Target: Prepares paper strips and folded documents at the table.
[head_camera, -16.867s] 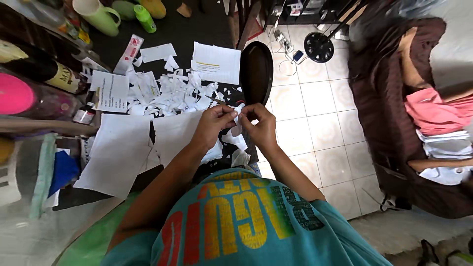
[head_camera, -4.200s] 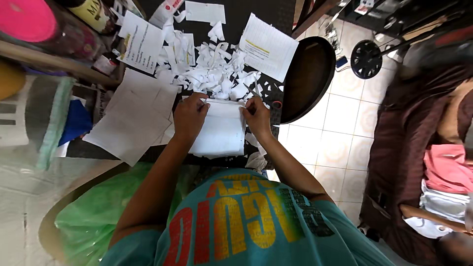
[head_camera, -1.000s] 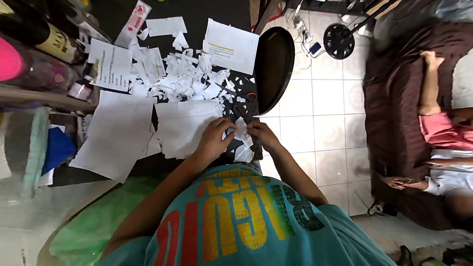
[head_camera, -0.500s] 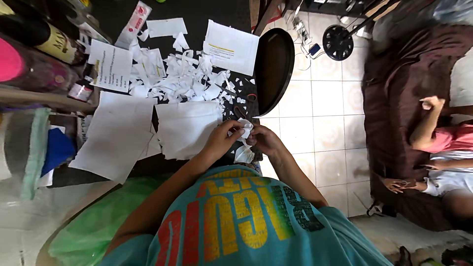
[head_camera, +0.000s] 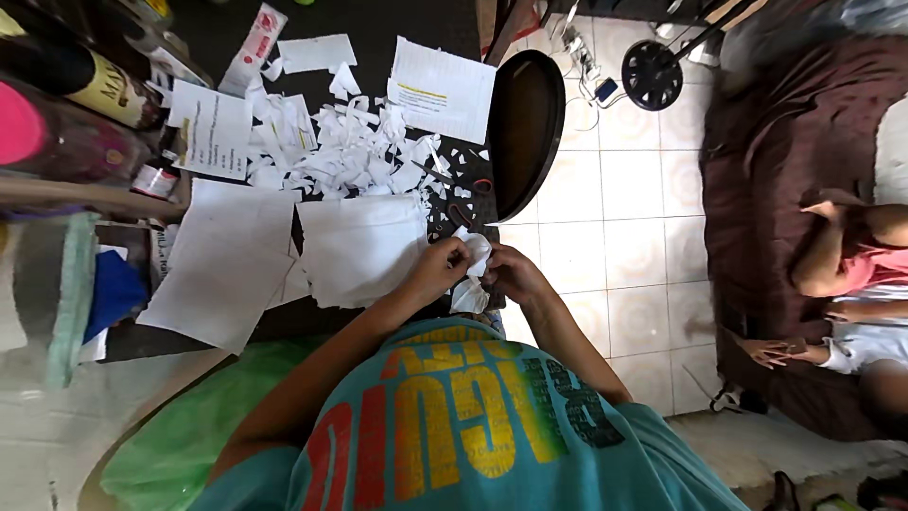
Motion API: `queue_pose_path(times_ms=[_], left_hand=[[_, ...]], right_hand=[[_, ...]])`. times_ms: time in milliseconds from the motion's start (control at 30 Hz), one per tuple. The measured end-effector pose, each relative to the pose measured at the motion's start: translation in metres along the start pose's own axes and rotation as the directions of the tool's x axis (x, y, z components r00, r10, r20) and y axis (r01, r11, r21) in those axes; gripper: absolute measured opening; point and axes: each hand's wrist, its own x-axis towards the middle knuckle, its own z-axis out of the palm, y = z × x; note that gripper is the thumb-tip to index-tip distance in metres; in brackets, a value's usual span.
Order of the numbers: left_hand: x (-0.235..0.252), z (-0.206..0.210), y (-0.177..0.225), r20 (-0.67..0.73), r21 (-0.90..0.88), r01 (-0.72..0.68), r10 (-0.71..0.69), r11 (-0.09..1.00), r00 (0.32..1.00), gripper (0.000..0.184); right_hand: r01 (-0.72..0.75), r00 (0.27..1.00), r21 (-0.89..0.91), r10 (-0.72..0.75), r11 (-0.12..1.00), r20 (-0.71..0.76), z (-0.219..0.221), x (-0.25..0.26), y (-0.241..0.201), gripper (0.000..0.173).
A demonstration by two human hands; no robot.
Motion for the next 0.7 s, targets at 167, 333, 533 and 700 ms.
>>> queue_pose_path(times_ms=[167, 333, 533, 700], left_hand=[[0.000, -0.001, -0.005, 0.011, -0.033, -0.028, 0.028, 0.999, 1.000, 0.020], [0.003, 0.001, 0.004, 0.049, -0.082, -0.010, 0.014, 0.997, 0.999, 0.015], [0.001, 0.000, -0.004, -0.032, -0.006, -0.024, 0.024, 1.000, 0.999, 0.013], [0.005, -0.001, -0.008, -0.037, 0.343, -0.004, 0.018, 0.939, 0.999, 0.022]], right_hand=[[0.022, 1.000, -0.129, -0.024, 0.991, -0.013, -0.001, -0.005, -0.005, 0.020], [0.068, 0.997, -0.271, -0.053, 0.960, 0.063, 0.001, -0.004, -0.005, 0.018], [0.053, 0.997, 0.029, -0.054, 0.998, 0.049, -0.007, -0.007, -0.004, 0.023], [0.125, 0.986, 0.293, -0.151, 0.948, 0.067, -0.018, -0.015, -0.007, 0.023]])
